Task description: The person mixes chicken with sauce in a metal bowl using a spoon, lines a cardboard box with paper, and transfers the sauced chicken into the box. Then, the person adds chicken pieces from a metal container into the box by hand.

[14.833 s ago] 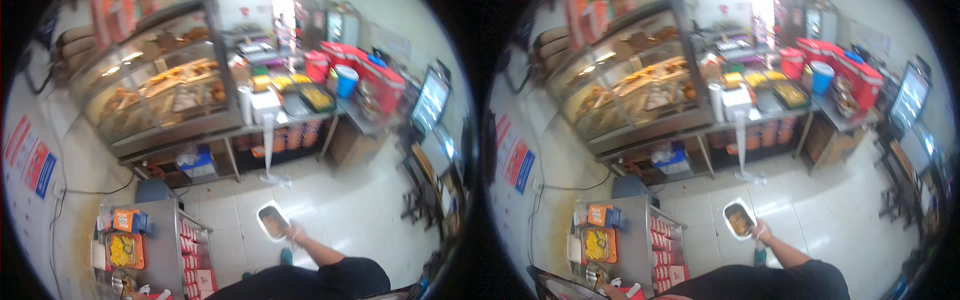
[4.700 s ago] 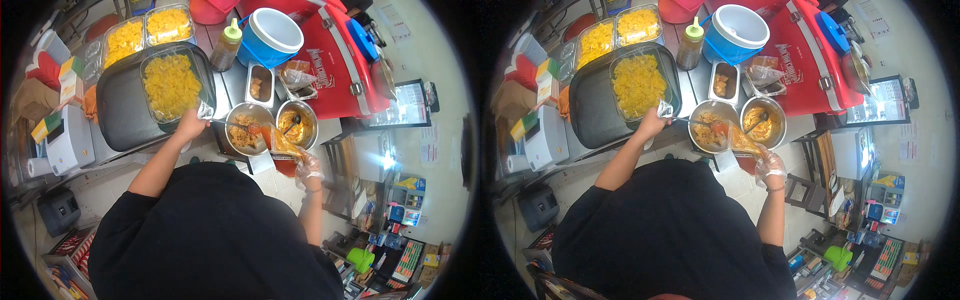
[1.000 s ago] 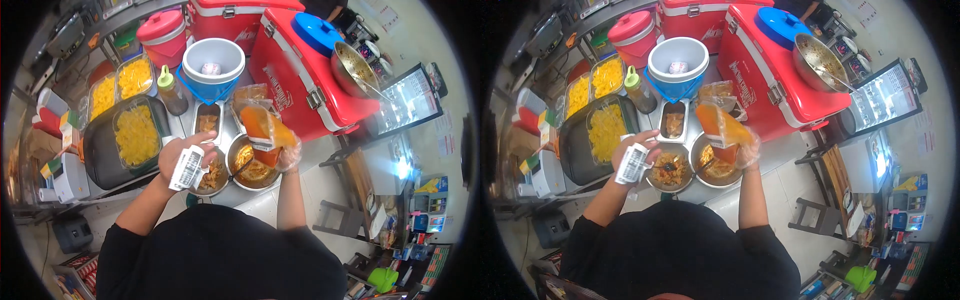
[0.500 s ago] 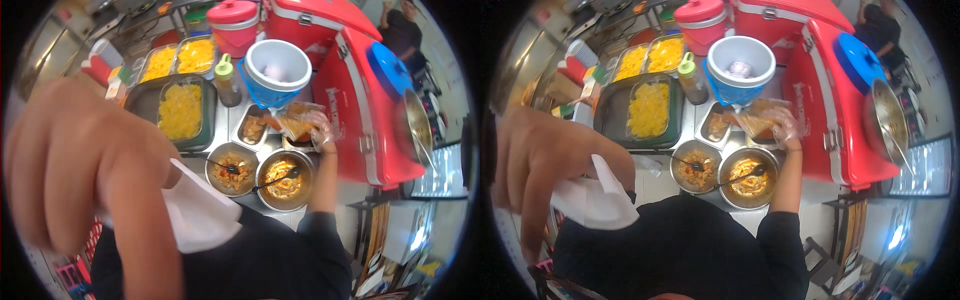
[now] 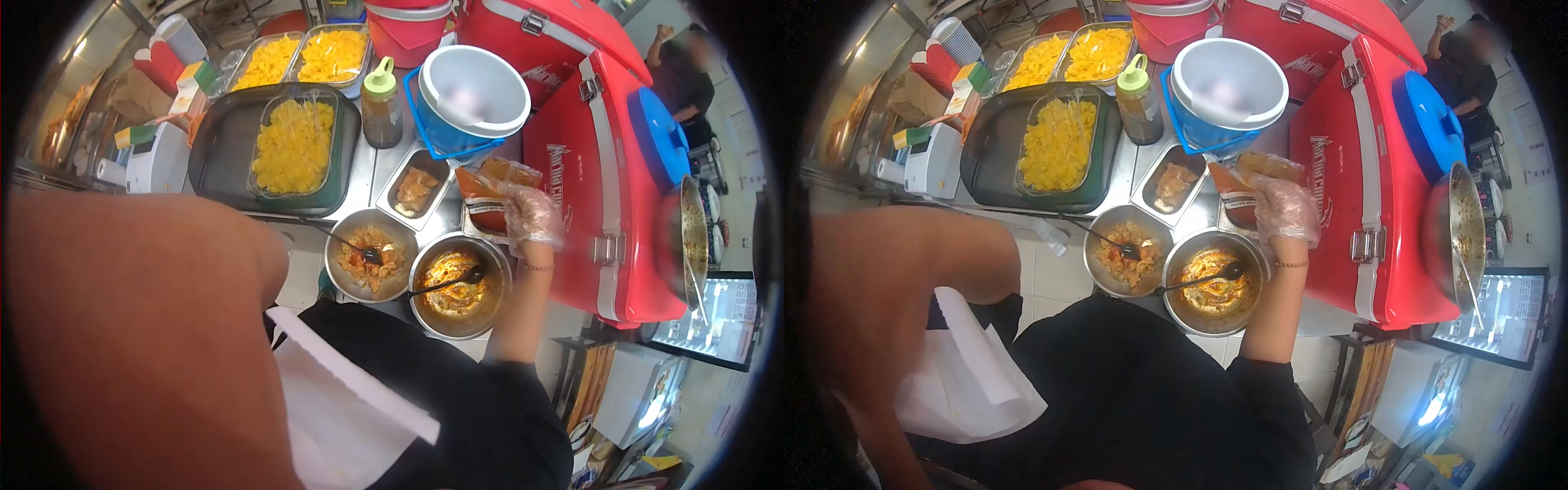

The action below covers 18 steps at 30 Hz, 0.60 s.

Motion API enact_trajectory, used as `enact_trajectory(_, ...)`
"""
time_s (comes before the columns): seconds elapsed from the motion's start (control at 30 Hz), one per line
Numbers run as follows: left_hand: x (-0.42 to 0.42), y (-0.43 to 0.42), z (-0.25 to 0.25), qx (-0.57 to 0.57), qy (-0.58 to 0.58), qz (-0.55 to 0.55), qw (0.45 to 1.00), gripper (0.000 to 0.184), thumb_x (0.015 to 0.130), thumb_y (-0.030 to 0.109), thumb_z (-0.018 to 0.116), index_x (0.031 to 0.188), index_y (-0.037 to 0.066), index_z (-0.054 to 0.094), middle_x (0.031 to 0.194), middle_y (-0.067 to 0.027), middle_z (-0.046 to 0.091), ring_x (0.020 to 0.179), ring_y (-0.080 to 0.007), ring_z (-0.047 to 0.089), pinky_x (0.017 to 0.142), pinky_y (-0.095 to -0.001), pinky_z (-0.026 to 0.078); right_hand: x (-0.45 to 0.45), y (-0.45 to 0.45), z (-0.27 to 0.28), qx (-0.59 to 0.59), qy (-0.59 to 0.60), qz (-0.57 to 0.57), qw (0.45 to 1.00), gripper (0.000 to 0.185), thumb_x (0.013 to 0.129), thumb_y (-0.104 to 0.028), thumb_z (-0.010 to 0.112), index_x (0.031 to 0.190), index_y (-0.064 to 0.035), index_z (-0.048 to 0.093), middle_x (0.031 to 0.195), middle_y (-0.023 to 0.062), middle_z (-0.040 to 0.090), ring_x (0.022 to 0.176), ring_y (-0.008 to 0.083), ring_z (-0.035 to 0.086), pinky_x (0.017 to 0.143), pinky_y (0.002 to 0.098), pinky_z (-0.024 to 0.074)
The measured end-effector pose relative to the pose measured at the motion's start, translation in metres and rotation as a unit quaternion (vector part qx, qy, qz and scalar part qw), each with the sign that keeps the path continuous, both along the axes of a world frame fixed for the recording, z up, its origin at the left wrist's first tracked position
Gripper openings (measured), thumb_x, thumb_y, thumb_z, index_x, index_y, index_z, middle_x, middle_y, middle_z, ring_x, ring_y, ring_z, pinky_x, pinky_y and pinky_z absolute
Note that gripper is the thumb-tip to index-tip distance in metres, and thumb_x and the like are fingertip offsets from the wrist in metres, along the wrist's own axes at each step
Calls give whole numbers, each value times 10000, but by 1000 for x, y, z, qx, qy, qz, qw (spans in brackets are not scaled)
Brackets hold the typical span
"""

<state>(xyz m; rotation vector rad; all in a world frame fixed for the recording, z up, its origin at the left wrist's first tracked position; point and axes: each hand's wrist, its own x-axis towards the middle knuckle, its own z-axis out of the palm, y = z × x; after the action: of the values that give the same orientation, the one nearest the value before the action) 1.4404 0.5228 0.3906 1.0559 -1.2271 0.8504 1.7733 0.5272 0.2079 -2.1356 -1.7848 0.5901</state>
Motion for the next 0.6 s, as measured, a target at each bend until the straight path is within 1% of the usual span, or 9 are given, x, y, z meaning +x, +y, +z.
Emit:
enact_trajectory(0.03, -1, -2, -1, -1, -3, 2, 1000, 126, 760, 71, 595, 647, 21, 576, 563, -94, 586, 424, -127, 458, 546, -322, 376, 18, -6, -23, 234, -92, 121, 960, 166, 787, -84, 595, 944, -70, 648, 816, 129, 626, 728, 243, 603, 679, 338, 472)
enact_trajectory(0.13, -6, -7, -3, 1, -9, 13, 1000, 129, 760, 67, 593, 641, 20, 574, 559, -93, 583, 423, -126, 458, 536, -319, 374, 31, -27, -13, 42, -103, -27, 993, 187, 804, -64, 562, 975, -71, 639, 838, 126, 631, 731, 218, 594, 677, 333, 462)
enact_trajectory(0.23, -9, -9, -5, 0, -16, 21, 1000, 132, 759, 62, 592, 636, 18, 573, 554, -93, 580, 422, -126, 459, 525, -317, 371, 68, -33, -55, -39, -16, -75, 996, 203, 812, -46, 541, 994, -64, 629, 871, 113, 641, 764, 192, 586, 696, 330, 461)
enact_trajectory(0.33, -11, -13, -3, 1, -25, 21, 999, 136, 759, 57, 590, 631, 17, 571, 550, -92, 577, 421, -126, 459, 514, -314, 369, 30, -33, -14, -4, -63, 4, 998, 216, 818, -37, 531, 1014, -61, 616, 913, 104, 646, 791, 169, 575, 729, 330, 463)
enact_trajectory(0.37, -15, -13, -4, 1, -29, 22, 999, 137, 759, 56, 589, 629, 16, 570, 548, -92, 576, 420, -126, 459, 511, -313, 368, 22, -30, -5, 46, -38, 17, 998, 235, 816, -28, 532, 1037, -59, 605, 945, 123, 641, 802, 201, 595, 748, 327, 465)
enact_trajectory(0.47, -21, -20, -9, -4, -38, 21, 999, 140, 758, 51, 588, 624, 15, 568, 544, -91, 573, 419, -126, 459, 500, -311, 366, 17, 7, -6, 115, -76, 49, 989, 254, 802, -103, 582, 1054, -72, 599, 980, 147, 631, 842, 247, 614, 766, 335, 475)
enact_trajectory(0.5, -23, -22, -9, -8, -40, 21, 999, 142, 758, 50, 587, 622, 14, 568, 542, -91, 572, 419, -126, 459, 497, -310, 365, 16, 21, -9, 39, -148, 54, 987, 262, 795, -137, 595, 1049, -74, 602, 981, 152, 628, 855, 260, 613, 768, 341, 479)
enact_trajectory(0.57, -26, -26, -11, -7, -45, 20, 999, 144, 758, 47, 586, 619, 13, 567, 539, -91, 570, 418, -126, 459, 490, -308, 363, 16, 47, -23, -111, -288, 64, 949, 287, 780, -204, 622, 1038, -78, 608, 982, 162, 622, 879, 285, 609, 771, 353, 486)
enact_trajectory(0.6, -27, -26, -9, -7, -47, 21, 999, 146, 758, 45, 585, 617, 13, 566, 537, -91, 569, 418, -126, 459, 486, -307, 362, 25, 55, -38, -93, -315, 86, 941, 280, 775, -225, 625, 1014, -78, 617, 978, 162, 623, 878, 288, 609, 771, 358, 488)
